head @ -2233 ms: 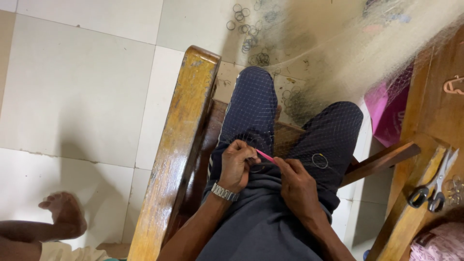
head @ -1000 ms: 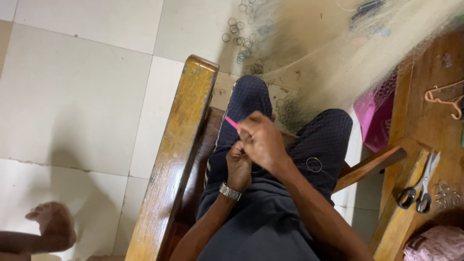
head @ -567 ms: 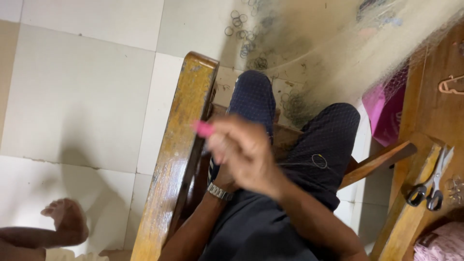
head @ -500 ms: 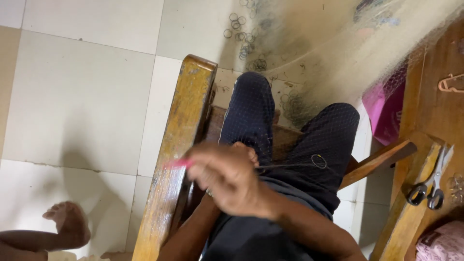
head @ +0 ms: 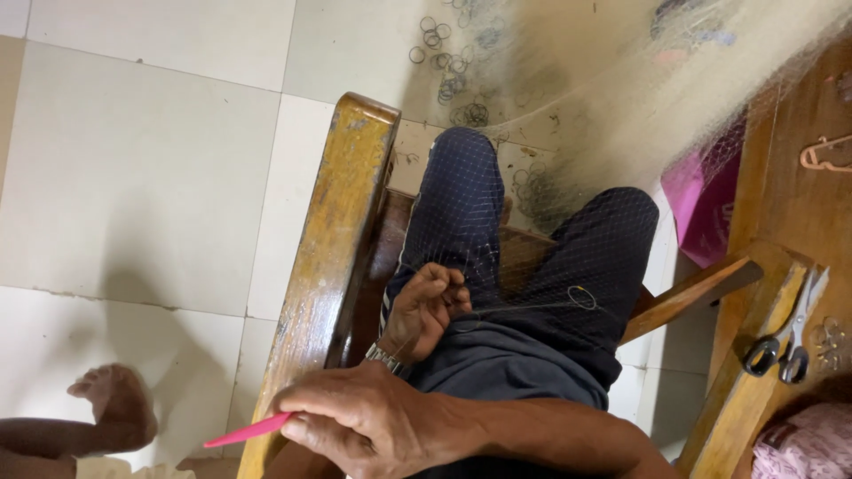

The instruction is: Threading small rings onto a fishing net using a plastic needle tool

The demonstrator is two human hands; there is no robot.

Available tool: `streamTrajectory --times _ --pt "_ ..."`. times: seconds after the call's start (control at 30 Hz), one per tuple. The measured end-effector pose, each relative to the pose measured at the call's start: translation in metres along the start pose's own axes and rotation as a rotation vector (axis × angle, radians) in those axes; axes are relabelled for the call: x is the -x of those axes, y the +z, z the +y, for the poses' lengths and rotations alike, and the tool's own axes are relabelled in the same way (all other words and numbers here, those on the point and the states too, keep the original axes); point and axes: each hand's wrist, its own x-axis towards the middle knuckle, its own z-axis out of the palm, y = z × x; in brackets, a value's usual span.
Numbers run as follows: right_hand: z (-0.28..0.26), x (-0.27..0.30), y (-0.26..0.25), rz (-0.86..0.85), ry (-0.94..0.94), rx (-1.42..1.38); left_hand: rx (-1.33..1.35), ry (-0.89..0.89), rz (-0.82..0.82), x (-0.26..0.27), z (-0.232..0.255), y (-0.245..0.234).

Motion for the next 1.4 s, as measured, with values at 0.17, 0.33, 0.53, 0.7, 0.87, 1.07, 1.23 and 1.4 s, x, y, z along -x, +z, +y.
streamTrajectory --times 0.17,0.33,0.53,0.7,0.87,1.07,1.23,1.4 --pt "0.003 -0.006 0.0 -0.081 0.062 0.118 -0.078 -0.051 0.052 0.0 0.002 0.001" --pt "0.017 -0.005 0.003 -0.137 0.087 0.228 -0.134 -0.111 0.126 -0.001 0.007 0.008" --pt "0.022 -0.001 0.001 -0.162 -0.011 0.43 -0.266 -0.102 0.177 -0.003 0.011 0.016" --pt "0.009 0.01 -0.002 -0.24 -0.074 0.501 -0.326 -0.032 0.266 -0.006 0.007 0.024" --pt "0.007 0.021 -0.038 -0.03 -0.305 0.781 -0.252 0.012 0.286 -0.015 -0.008 0.003" --pt "0.071 0.111 -0.156 0.125 0.218 1.354 -0.239 0.126 0.315 -0.02 -0.019 -0.002" --pt "0.084 0.132 -0.163 0.175 0.278 1.34 -0.216 0.132 0.314 -0.018 -0.018 0.001" --pt "0.087 0.13 -0.164 0.192 0.239 1.345 -0.185 0.135 0.295 -0.02 -0.02 -0.001"
